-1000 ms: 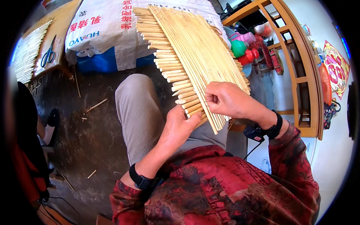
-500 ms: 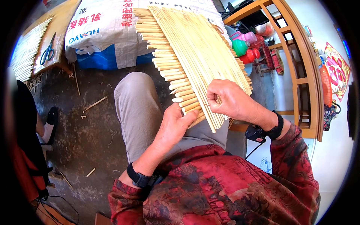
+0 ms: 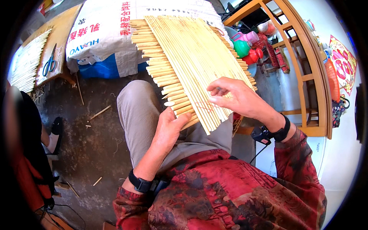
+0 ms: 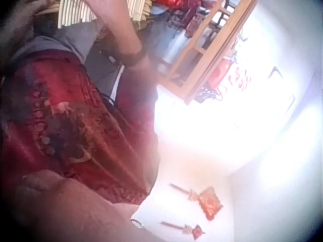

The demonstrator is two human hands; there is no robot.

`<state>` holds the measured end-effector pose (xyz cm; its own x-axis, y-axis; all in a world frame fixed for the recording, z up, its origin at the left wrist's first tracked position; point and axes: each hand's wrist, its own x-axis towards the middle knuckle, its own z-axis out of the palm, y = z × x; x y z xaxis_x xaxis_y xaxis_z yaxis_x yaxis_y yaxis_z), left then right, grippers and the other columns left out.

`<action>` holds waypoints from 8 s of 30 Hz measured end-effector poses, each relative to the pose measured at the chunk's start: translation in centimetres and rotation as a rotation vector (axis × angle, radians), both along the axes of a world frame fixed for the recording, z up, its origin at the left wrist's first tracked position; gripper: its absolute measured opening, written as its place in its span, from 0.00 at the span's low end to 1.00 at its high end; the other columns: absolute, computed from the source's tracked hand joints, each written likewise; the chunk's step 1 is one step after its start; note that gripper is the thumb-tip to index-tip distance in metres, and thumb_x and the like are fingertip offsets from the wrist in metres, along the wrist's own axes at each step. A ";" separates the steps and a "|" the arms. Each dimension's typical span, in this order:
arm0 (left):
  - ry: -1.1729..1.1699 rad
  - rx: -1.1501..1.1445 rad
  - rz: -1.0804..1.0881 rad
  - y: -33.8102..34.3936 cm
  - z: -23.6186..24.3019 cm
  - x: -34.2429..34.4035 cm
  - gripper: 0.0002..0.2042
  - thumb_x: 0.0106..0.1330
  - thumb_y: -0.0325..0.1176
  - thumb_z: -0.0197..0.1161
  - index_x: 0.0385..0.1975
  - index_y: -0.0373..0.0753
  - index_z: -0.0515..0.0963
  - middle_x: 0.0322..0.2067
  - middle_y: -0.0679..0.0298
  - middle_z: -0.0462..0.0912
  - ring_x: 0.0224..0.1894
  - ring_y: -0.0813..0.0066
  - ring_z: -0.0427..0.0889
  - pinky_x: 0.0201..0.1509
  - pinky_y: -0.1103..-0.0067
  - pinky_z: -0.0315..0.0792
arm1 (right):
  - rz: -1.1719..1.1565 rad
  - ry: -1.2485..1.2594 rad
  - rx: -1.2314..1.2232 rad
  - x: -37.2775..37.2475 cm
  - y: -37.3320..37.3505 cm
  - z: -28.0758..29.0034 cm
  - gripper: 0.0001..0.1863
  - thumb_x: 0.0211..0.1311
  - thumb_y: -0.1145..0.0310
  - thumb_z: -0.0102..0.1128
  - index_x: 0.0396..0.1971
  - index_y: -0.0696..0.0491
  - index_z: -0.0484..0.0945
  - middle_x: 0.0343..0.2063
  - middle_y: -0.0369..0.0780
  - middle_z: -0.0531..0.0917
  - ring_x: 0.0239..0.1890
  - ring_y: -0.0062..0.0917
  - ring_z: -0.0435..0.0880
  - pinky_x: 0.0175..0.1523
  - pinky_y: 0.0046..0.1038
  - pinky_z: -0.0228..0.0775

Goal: The person weaves thin wood slats together using a red string by hand and then trims the ends of the string with shears.

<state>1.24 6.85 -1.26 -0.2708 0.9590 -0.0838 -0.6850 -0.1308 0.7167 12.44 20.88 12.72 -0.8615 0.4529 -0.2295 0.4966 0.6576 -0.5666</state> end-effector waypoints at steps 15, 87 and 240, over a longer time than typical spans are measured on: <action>0.008 -0.014 -0.013 -0.3 0.7 -0.1 0.18 0.63 0.24 0.52 0.54 0.30 0.68 0.51 0.58 0.75 0.52 0.71 0.75 0.57 0.75 0.69 | 0.332 -0.027 -0.055 -0.7 0.8 -1.6 0.08 0.58 0.68 0.57 0.27 0.58 0.76 0.21 0.42 0.76 0.26 0.31 0.77 0.35 0.30 0.67; 1.507 0.151 0.338 1.3 9.3 -0.7 0.13 0.63 0.28 0.57 0.47 0.36 0.70 0.40 0.54 0.74 0.42 0.58 0.77 0.43 0.74 0.72 | 0.309 0.735 0.175 -1.3 2.0 -6.5 0.04 0.46 0.71 0.59 0.25 0.52 0.78 0.19 0.45 0.77 0.26 0.43 0.77 0.32 0.39 0.69; 1.651 -0.453 0.419 -4.1 3.6 -5.2 0.04 0.58 0.26 0.53 0.31 0.41 0.74 0.27 0.55 0.77 0.31 0.54 0.79 0.31 0.65 0.73 | 0.431 -0.024 0.471 -2.0 -0.3 -2.4 0.06 0.50 0.72 0.53 0.26 0.59 0.74 0.27 0.47 0.78 0.32 0.43 0.79 0.35 0.40 0.73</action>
<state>-3.95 2.76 2.32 -0.5393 0.7900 0.2917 0.7518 0.2956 0.5894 10.40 20.62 10.35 -0.9860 0.1236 -0.1119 0.1407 0.9771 -0.1600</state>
